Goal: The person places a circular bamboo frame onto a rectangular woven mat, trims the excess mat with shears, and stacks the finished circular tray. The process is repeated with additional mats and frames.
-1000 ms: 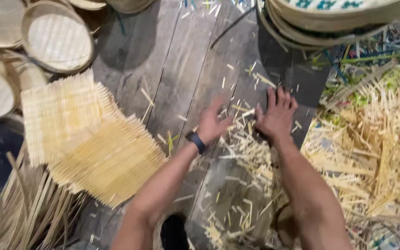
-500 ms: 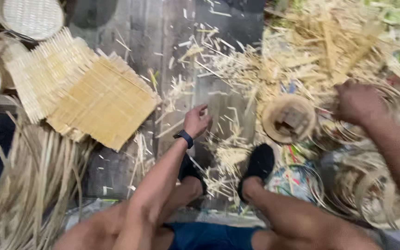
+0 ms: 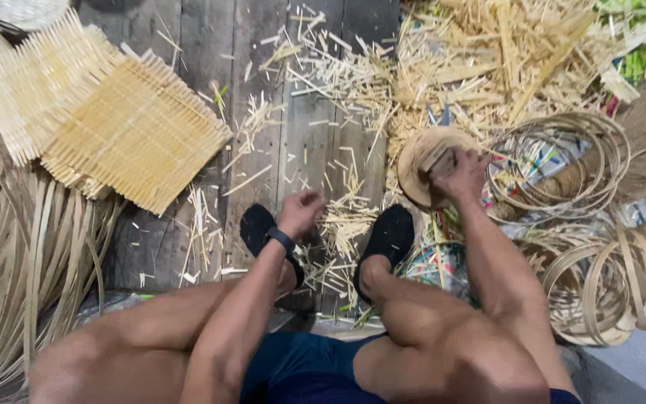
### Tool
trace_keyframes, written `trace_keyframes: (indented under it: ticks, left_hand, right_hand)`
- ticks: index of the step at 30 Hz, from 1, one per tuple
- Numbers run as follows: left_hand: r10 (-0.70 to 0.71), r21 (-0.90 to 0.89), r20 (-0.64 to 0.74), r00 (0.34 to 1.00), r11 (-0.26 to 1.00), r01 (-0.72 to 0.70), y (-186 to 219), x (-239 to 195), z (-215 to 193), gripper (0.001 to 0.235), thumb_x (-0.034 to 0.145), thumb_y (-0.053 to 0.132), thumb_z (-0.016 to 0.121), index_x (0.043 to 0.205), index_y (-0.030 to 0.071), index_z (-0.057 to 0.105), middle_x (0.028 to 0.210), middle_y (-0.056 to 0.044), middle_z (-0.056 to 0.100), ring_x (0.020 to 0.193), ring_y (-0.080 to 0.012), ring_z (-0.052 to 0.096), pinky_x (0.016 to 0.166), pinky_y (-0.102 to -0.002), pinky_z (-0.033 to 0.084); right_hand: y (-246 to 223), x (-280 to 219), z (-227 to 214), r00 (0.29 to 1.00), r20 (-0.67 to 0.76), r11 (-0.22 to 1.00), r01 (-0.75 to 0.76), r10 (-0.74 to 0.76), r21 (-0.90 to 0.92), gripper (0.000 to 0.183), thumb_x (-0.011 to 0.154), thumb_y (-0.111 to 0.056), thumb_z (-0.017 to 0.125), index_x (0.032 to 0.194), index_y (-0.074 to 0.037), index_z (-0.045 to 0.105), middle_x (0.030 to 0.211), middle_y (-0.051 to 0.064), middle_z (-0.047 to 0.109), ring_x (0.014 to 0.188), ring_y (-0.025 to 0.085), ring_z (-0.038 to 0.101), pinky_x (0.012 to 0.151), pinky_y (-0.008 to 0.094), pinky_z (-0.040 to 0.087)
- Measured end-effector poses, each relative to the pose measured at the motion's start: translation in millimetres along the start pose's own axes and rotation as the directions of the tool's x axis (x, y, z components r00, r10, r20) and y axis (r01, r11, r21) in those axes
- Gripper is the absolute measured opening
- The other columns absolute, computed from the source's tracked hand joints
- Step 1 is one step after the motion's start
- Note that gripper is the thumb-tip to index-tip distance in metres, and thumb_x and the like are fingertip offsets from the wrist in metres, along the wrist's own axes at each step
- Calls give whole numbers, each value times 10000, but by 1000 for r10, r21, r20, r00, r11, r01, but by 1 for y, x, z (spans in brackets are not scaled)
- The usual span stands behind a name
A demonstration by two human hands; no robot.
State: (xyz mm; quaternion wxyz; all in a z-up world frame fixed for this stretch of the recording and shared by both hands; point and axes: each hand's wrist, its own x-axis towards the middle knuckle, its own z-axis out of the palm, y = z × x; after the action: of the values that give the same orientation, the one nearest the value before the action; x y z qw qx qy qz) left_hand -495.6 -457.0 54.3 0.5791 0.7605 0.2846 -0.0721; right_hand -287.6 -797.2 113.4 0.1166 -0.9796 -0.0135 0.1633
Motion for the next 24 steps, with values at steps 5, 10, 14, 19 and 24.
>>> trace_keyframes:
  ticks: [5,10,14,19,24]
  left_hand:
    - [-181,-330,-117,977,935,133,50,6,-29,397,887,61,727,1277,8,679,1049,-87,768,867,-150,726,745,-274,594]
    - [-251,-642,-170,953,762,86,103,-12,-58,402,909,89,721,1290,-16,652,968,-91,764,809,-166,709,698,-287,573]
    - [-255,-753,-132,958,654,71,127,-29,-64,424,891,91,713,1295,-1,621,974,-78,759,817,-159,720,706,-285,578]
    - [-263,-823,-154,952,567,23,133,-31,-76,405,885,83,708,1271,1,617,979,-86,754,818,-173,726,703,-296,581]
    - [-219,-847,-242,945,523,-95,130,-36,-106,385,909,101,718,1274,-2,653,965,-108,740,811,-185,701,705,-308,572]
  right_hand:
    - [32,-52,-33,937,-344,743,186,63,643,511,814,-246,921,1192,-32,652,1142,123,695,1032,254,655,949,421,555]
    - [64,-151,-92,967,-165,432,67,194,900,350,936,-129,854,1242,-22,722,1039,119,705,802,178,607,750,290,496]
    - [83,-190,-143,890,-454,706,352,-49,614,451,860,-65,893,1262,19,707,1212,97,714,1117,197,714,987,308,591]
    - [110,-200,-168,867,-498,738,345,-13,580,448,843,-125,906,1224,-10,700,1135,29,706,1032,133,681,947,274,545]
    - [152,-195,-159,874,-485,787,278,31,551,414,856,-97,871,1211,23,695,1077,55,690,919,142,606,822,271,479]
